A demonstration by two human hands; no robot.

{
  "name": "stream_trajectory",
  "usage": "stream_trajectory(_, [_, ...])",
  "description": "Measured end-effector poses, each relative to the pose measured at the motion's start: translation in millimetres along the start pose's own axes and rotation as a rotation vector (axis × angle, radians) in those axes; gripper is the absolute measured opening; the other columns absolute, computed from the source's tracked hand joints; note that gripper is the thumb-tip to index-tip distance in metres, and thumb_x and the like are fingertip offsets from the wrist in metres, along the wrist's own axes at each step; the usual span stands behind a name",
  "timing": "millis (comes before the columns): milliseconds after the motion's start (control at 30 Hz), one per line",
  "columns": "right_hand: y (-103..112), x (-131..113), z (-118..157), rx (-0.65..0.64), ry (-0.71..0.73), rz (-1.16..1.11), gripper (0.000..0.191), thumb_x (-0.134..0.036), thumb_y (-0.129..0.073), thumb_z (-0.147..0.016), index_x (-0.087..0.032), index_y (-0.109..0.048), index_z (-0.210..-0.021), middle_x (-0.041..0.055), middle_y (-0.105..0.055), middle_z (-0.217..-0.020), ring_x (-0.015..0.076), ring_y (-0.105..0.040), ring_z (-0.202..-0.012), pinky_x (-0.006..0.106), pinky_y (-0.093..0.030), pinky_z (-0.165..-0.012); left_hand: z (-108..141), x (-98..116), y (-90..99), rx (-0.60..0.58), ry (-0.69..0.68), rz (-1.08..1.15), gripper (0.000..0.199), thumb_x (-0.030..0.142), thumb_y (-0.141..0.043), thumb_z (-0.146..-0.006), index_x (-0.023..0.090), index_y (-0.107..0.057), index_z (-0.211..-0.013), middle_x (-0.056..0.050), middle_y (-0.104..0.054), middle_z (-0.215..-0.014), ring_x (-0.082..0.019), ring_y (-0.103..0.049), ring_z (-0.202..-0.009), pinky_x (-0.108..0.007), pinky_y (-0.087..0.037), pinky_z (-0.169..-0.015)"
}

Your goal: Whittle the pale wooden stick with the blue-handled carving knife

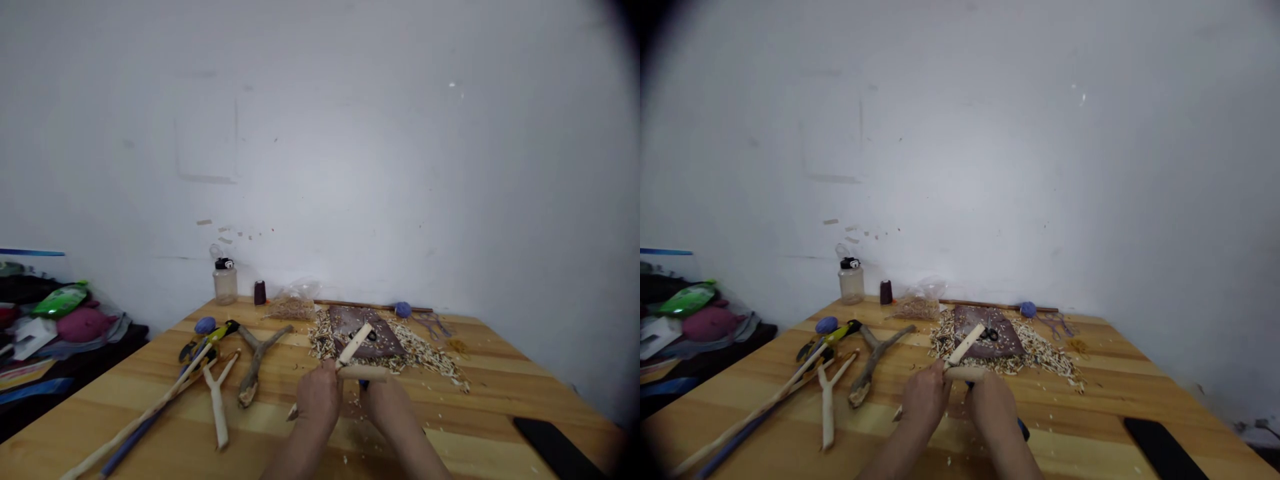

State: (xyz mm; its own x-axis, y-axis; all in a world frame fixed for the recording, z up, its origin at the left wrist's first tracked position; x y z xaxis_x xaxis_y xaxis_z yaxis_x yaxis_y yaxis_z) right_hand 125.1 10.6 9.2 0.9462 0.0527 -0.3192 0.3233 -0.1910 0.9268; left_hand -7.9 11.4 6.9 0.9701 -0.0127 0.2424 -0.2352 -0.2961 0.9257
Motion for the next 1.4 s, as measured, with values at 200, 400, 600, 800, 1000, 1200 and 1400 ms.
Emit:
stream_trajectory(200, [-12.0,5.2,-7.1,-0.055,0.105,-0.237,0.033,-0.015,-0.038,-0.074,-0.018,-0.067,-0.090,0.0097,-0.067,-0.092,0.0206,-0.060,-0.085,0.027,-0.041,-0.070,4.6,8.1,-6.9,0.003,0.044,0.008,0.023,0.026,-0.039,-0.084,0.019,-0.060,-0.090,-0.009,-0.068,-0.077,-0.024,-0.065,-0.073,-0.029,-0.040,-0.059])
stream_trajectory(400, [-13.3,-2.9,-6.3,-0.223,0.167,-0.796,0.012,-0.021,-0.046,-0.067,-0.019,-0.057,-0.062,-0.0027,-0.054,-0.053,0.0119,-0.050,-0.056,0.019,-0.037,-0.052,7.7,8.1,-9.3,0.138,0.021,0.106,0.017,0.028,-0.045,-0.082,0.020,-0.060,-0.084,-0.005,-0.067,-0.074,-0.020,-0.064,-0.072,-0.025,-0.036,-0.057])
stream_trajectory(600, [6.0,-5.6,5.1,-0.307,0.038,-1.073,0.017,-0.036,-0.053,-0.064,-0.019,-0.050,-0.067,-0.0075,-0.037,-0.047,0.0076,-0.031,-0.043,0.019,-0.025,-0.041,1.6,-5.8,-13.1,0.389,-0.005,0.203,0.021,0.033,-0.046,-0.083,0.020,-0.058,-0.072,-0.003,-0.064,-0.065,-0.017,-0.061,-0.065,-0.023,-0.035,-0.056])
stream_trajectory(800, [11.3,1.7,-1.4,-0.100,0.271,-0.803,0.014,-0.030,-0.053,-0.063,-0.017,-0.056,-0.065,-0.0028,-0.052,-0.059,0.0114,-0.044,-0.058,0.020,-0.032,-0.054,-2.6,-12.0,-10.3,0.468,-0.036,0.264,0.028,0.037,-0.043,-0.084,0.020,-0.056,-0.067,-0.002,-0.062,-0.060,-0.015,-0.058,-0.058,-0.022,-0.033,-0.053])
stream_trajectory(1000, [7.2,6.0,1.0,0.020,0.317,-0.399,0.011,-0.026,-0.050,-0.069,-0.018,-0.059,-0.070,-0.0017,-0.058,-0.062,0.0120,-0.048,-0.059,0.020,-0.028,-0.053,1.0,-9.7,-7.8,0.414,-0.084,0.493,0.020,0.030,-0.047,-0.080,0.020,-0.056,-0.066,0.000,-0.059,-0.057,-0.013,-0.054,-0.056,-0.021,-0.031,-0.053])
stream_trajectory(1200, [16.3,1.4,6.3,0.099,0.301,-0.095,0.017,-0.014,-0.045,-0.072,-0.022,-0.059,-0.080,0.0002,-0.063,-0.077,0.0131,-0.056,-0.070,0.020,-0.029,-0.059,-0.7,-2.9,-6.6,0.214,-0.069,0.976,0.021,0.030,-0.049,-0.075,0.018,-0.048,-0.058,0.004,-0.045,-0.052,-0.010,-0.043,-0.051,-0.019,-0.032,-0.049])
stream_trajectory(1400, [22.7,0.0,10.1,0.138,0.298,0.021,0.018,-0.014,-0.047,-0.072,-0.023,-0.058,-0.083,0.0007,-0.063,-0.081,0.0137,-0.056,-0.075,0.021,-0.029,-0.061,-2.6,0.8,-13.1,0.127,-0.003,1.153,0.008,0.023,-0.054,-0.065,0.016,-0.053,-0.062,0.003,-0.048,-0.056,-0.009,-0.043,-0.054,-0.019,-0.037,-0.051])
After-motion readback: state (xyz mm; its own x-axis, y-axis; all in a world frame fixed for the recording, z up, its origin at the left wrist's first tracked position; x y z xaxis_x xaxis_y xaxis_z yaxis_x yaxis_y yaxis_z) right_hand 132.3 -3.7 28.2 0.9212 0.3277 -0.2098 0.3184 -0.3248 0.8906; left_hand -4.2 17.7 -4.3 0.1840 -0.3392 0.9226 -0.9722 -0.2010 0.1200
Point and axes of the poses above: each hand's wrist, its own z-axis away from the middle knuckle, its own y-axis out of the back of the hand, x = y × z, the point moved 1 cm from there along -z, towards the middle knuckle
